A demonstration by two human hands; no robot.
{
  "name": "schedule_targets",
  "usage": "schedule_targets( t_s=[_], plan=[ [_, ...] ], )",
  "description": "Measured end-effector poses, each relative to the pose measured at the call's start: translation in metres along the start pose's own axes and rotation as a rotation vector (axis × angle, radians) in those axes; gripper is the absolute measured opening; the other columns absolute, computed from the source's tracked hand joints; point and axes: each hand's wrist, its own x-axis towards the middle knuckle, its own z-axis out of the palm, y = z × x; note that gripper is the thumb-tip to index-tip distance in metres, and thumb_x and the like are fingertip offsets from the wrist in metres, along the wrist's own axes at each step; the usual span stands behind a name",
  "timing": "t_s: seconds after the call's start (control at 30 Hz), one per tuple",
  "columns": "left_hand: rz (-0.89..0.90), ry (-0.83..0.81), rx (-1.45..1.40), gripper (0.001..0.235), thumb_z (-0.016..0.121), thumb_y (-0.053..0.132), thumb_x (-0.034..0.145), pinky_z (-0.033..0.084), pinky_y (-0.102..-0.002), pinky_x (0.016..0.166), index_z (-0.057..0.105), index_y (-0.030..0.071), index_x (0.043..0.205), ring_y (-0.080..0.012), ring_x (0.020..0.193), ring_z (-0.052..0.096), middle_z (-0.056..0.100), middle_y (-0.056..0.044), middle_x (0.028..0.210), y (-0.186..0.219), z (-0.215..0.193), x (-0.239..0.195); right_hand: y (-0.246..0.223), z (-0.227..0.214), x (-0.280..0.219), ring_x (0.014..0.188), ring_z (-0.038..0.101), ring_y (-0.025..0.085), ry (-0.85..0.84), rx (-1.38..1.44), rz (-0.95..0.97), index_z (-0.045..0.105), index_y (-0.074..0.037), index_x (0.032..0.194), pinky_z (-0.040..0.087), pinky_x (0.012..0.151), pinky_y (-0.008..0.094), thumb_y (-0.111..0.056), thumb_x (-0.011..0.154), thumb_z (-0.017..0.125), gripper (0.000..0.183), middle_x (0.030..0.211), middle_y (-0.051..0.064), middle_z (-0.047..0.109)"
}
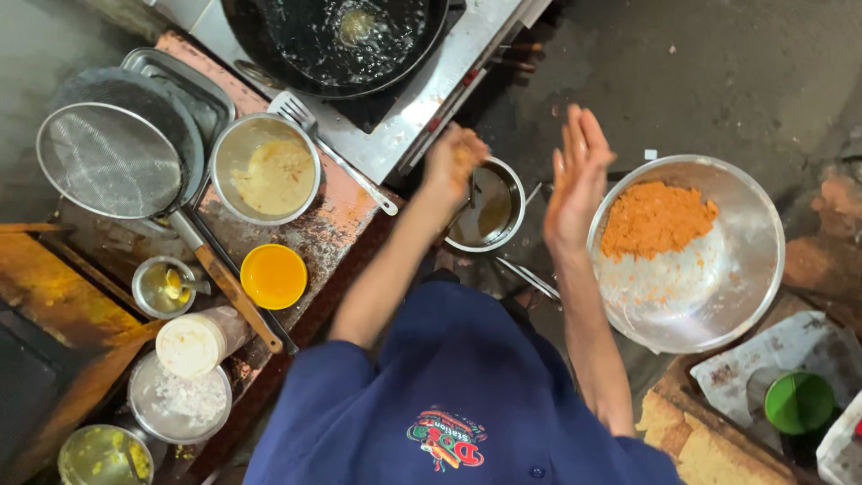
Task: The person repeatedly scoops orange dough from a large bowl, rolls it into small balls between their hands, and drops them into a pan of hot oil. The process is continuous and repetitive throughout the clip.
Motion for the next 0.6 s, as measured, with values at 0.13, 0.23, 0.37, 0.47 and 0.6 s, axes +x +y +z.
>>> schedule_targets(
  t_s=[0.13, 0.23, 0.37, 0.47, 0.6],
  plan=[
    [0.419, 0.234, 0.72, 0.028, 0.061, 0.031, 0.098, 0.058, -0.031, 0.061, 0.067, 0.006, 0.088, -0.0171, 0.068, 0.067, 0.069, -0.009, 0.081, 0.123, -0.041, 0.062, 0.006, -0.061, -0.034, 0.159, 0.029, 0.038, 0.108, -0.014, 0.099, 0.03, -0.002, 0.16, 0.022, 0.128, 0.057, -0.065, 0.107, 0.033, 0.083, 0.169, 0.019, 0.034],
    [1.086, 0.24, 1.44, 0.033, 0.062, 0.033, 0.102, 0.056, -0.047, 0.073, 0.068, 0.002, 0.092, -0.032, 0.077, 0.069, 0.072, -0.016, 0.086, 0.198, -0.057, 0.093, 0.014, -0.097, -0.065, 0.156, 0.032, 0.037, 0.212, 0.023, 0.16, 0.033, -0.002, 0.158, 0.024, 0.125, 0.057, -0.065, 0.105, 0.032, 0.083, 0.167, 0.019, 0.037],
    [0.593, 0.372, 1.691, 0.038, 0.062, 0.041, 0.099, 0.052, -0.048, 0.086, 0.075, 0.005, 0.099, -0.0407, 0.096, 0.069, 0.073, -0.023, 0.099, 0.24, -0.057, 0.112, 0.024, -0.128, -0.1, 0.155, 0.034, 0.038, 0.278, 0.079, 0.185, 0.035, -0.002, 0.157, 0.025, 0.125, 0.057, -0.065, 0.106, 0.032, 0.081, 0.165, 0.02, 0.04],
    [0.44, 0.388, 1.718, 0.037, 0.057, 0.04, 0.102, 0.054, -0.043, 0.092, 0.072, 0.006, 0.102, -0.0342, 0.098, 0.074, 0.079, -0.02, 0.093, 0.232, -0.039, 0.102, 0.025, -0.148, -0.116, 0.154, 0.035, 0.038, 0.312, 0.099, 0.184, 0.037, -0.004, 0.156, 0.025, 0.125, 0.058, -0.064, 0.106, 0.032, 0.079, 0.164, 0.02, 0.041],
    [1.139, 0.302, 1.588, 0.022, 0.069, 0.026, 0.098, 0.055, -0.046, 0.079, 0.071, 0.004, 0.099, -0.0357, 0.087, 0.071, 0.075, -0.016, 0.093, 0.199, 0.011, 0.028, 0.026, -0.166, -0.135, 0.151, 0.038, 0.034, 0.417, 0.113, 0.236, 0.041, -0.008, 0.153, 0.024, 0.121, 0.058, -0.063, 0.105, 0.031, 0.074, 0.163, 0.017, 0.043]
  ],
)
